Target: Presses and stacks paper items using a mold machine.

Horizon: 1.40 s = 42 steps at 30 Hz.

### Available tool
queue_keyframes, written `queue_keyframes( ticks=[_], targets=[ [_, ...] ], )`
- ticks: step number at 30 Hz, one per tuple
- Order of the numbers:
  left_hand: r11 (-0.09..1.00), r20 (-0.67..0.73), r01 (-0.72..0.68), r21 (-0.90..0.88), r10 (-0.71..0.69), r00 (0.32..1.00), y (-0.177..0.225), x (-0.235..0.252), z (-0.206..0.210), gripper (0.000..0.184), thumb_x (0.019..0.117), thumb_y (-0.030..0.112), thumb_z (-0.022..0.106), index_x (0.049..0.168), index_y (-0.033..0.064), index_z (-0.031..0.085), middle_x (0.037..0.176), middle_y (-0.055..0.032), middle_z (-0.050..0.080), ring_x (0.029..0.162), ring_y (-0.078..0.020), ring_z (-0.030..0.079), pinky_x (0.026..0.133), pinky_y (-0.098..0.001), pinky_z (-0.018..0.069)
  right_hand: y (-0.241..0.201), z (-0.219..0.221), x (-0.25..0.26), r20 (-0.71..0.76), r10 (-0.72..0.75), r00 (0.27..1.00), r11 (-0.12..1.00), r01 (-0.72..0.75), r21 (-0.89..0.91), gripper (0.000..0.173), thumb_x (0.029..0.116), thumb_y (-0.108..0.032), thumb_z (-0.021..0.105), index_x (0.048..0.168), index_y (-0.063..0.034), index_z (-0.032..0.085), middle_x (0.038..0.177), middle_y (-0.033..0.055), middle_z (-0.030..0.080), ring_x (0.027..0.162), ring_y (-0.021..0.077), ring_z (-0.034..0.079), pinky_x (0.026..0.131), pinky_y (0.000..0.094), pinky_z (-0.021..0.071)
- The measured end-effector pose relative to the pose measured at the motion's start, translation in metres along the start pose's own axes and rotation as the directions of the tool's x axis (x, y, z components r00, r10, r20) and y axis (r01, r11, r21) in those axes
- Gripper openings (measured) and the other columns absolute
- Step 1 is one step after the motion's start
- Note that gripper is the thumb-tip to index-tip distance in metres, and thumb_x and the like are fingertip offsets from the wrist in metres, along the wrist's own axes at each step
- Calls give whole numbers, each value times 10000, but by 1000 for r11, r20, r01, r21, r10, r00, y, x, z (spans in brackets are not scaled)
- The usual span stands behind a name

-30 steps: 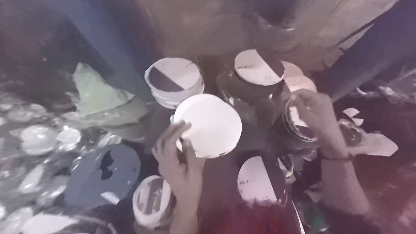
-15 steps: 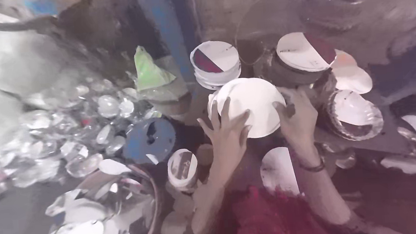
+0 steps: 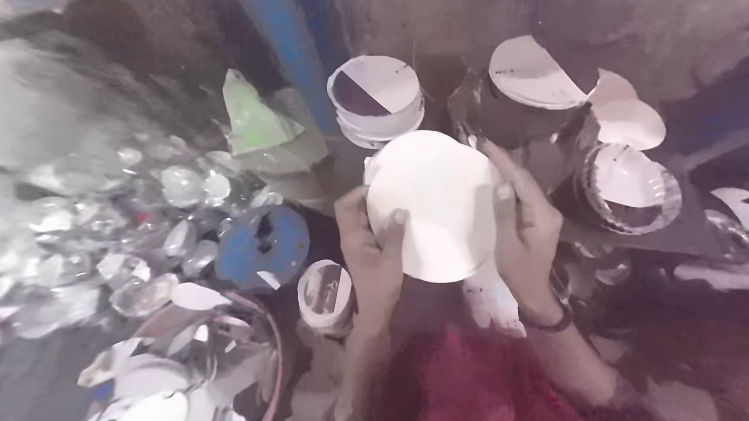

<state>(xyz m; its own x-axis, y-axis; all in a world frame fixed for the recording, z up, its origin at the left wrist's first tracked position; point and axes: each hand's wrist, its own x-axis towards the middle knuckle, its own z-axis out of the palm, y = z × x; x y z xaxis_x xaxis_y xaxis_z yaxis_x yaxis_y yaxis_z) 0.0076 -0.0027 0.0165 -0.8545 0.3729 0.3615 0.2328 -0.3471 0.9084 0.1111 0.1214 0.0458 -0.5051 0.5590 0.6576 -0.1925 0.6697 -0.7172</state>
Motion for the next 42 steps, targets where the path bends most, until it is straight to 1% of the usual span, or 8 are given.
queue_keyframes(
  ticks=[7,12,16,25,31,37,39,42],
  targets=[
    [965,-104,72,-252,-101,989,-9,-16,13,228,1054,42,397,1089,185,571,926,107,684,838,-11,683,766,-225,599,4,-48,-28,125,200,972,947,-224,228,371,1103,-167,412,1389,-32,608,1374,27,652,1181,79,643,978,280,557],
    [991,-67,-10,-130,1,998,-11,-30,21,132,1030,86,508,1092,191,559,1002,132,680,913,3,670,809,-211,585,-4,-58,-47,65,73,995,996,-70,-53,512,1111,-371,386,1412,-7,584,1359,72,654,1202,15,602,1009,211,501],
    [989,-44,-83,-120,78,996,-12,-44,33,114,1022,114,548,1056,218,580,1055,132,697,968,0,672,825,-196,574,-7,-43,-64,-121,-154,981,950,113,-291,229,1053,-155,539,1201,-33,664,1162,78,675,1101,21,629,963,151,497],
    [959,39,-25,-281,37,999,-17,-52,35,67,1011,181,600,1068,213,614,1034,42,719,945,-93,707,842,-285,603,4,-51,-78,-114,-387,915,880,329,-343,214,1040,-73,545,1242,-119,603,1208,2,633,1082,45,629,948,172,514],
    [996,228,-49,-74,64,971,-7,-52,24,261,994,205,608,1244,276,581,1152,186,669,1042,8,642,923,-207,541,5,-57,-91,-231,-77,970,988,44,-146,272,1074,-222,507,1273,-83,629,1173,-70,697,1076,-72,624,942,145,523],
    [932,655,243,268,-361,664,-18,-78,-8,300,984,100,551,1242,-21,648,1184,-7,703,1051,5,651,939,-217,548,17,-74,-123,141,361,922,904,-383,189,287,1066,-74,374,1045,47,633,1083,68,722,1037,63,675,922,266,567],
    [891,660,298,343,-454,598,-27,-89,-23,291,996,95,539,1249,-11,636,1153,-29,704,1000,-19,669,897,-231,570,31,-83,-139,79,417,905,902,-401,-160,303,1065,-141,440,1113,28,688,1127,98,724,1059,138,680,931,330,561],
    [846,502,289,448,-505,702,-29,-89,-45,414,959,100,535,1348,-43,540,1309,-109,617,1114,-59,621,954,-246,529,54,-96,-148,68,528,847,631,-337,-699,525,1015,-353,572,1455,-66,554,1415,231,573,1282,458,548,993,670,436]
  ],
)
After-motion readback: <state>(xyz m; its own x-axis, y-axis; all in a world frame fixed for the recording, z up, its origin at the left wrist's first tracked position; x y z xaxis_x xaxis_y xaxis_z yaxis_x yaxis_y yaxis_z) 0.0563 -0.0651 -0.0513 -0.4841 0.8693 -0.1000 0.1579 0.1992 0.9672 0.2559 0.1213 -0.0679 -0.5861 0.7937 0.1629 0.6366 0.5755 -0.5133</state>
